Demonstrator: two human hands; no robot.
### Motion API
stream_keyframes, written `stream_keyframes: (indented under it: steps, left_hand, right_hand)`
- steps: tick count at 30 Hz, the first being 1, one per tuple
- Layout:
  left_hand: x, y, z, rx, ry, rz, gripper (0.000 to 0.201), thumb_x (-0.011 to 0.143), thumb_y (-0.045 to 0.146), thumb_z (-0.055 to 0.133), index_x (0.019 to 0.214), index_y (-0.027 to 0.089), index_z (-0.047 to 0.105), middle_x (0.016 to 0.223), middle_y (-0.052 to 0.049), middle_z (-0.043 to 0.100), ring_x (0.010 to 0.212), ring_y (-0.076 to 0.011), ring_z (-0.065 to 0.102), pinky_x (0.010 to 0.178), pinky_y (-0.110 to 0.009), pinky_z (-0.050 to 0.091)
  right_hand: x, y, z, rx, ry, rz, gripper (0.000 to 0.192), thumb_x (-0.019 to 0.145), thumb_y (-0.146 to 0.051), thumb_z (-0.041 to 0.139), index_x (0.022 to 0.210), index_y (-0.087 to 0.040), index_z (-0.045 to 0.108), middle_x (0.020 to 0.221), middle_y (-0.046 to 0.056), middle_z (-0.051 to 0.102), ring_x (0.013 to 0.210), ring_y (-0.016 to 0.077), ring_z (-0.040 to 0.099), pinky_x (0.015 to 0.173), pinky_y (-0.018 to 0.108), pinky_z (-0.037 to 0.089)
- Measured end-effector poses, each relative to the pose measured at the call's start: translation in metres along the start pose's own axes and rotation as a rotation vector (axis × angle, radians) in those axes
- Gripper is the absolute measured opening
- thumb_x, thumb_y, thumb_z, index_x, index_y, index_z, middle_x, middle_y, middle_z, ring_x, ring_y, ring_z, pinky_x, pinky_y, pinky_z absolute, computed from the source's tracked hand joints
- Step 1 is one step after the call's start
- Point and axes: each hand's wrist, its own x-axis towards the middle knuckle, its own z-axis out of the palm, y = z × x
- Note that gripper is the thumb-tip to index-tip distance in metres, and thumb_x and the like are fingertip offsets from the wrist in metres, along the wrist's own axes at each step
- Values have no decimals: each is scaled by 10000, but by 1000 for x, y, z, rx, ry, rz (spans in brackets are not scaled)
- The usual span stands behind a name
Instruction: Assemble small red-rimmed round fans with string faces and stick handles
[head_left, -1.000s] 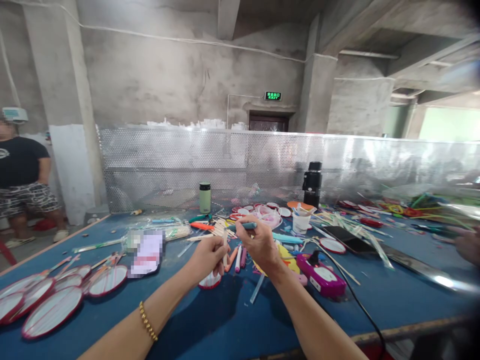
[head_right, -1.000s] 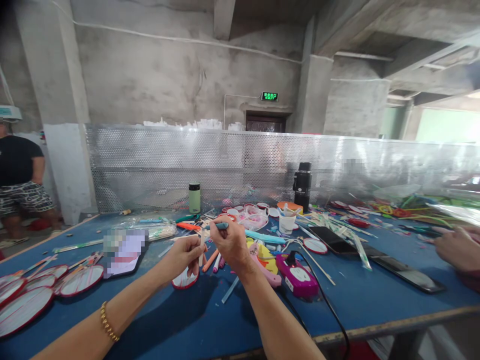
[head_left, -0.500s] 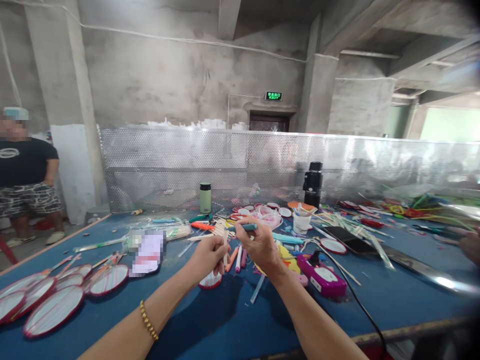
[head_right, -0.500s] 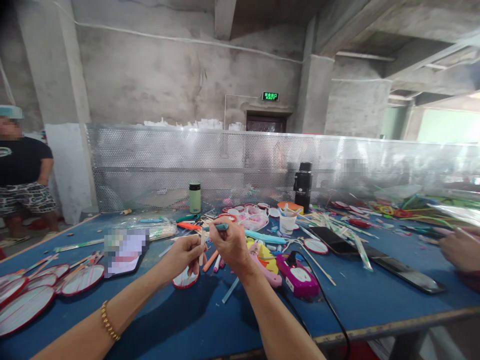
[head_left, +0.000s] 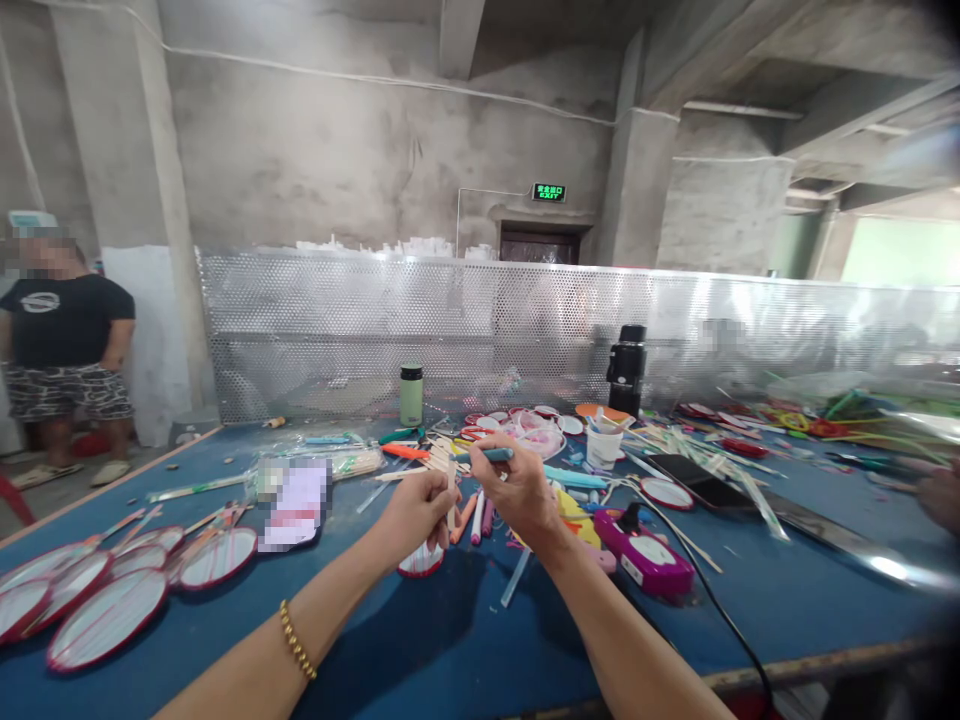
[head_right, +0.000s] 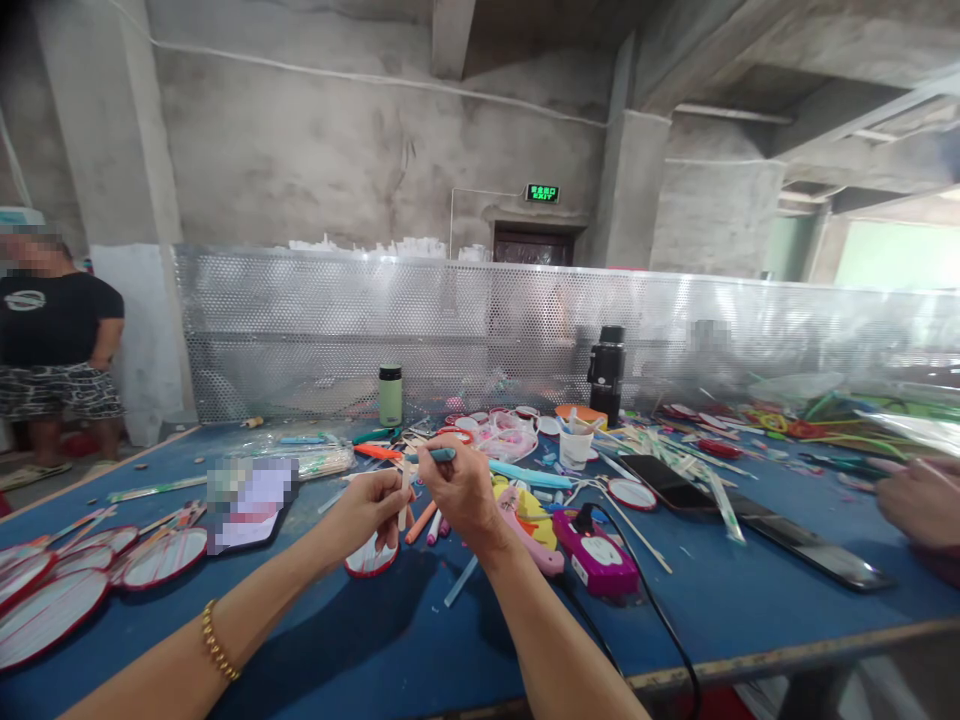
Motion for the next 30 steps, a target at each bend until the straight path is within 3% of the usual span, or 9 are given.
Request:
stream_keyframes:
  steps: [30]
  left_hand:
    - [1, -1, 1, 10, -9, -1, 296, 797, 412, 519, 632, 170, 482, 543, -24, 617, 342, -91, 522, 309, -169, 316]
  right_hand:
    - [-1, 5, 1, -11, -6, -15, 160, 847, -245, 537, 733, -160, 611, 643, -1, 574, 535, 90, 461, 520, 212, 379]
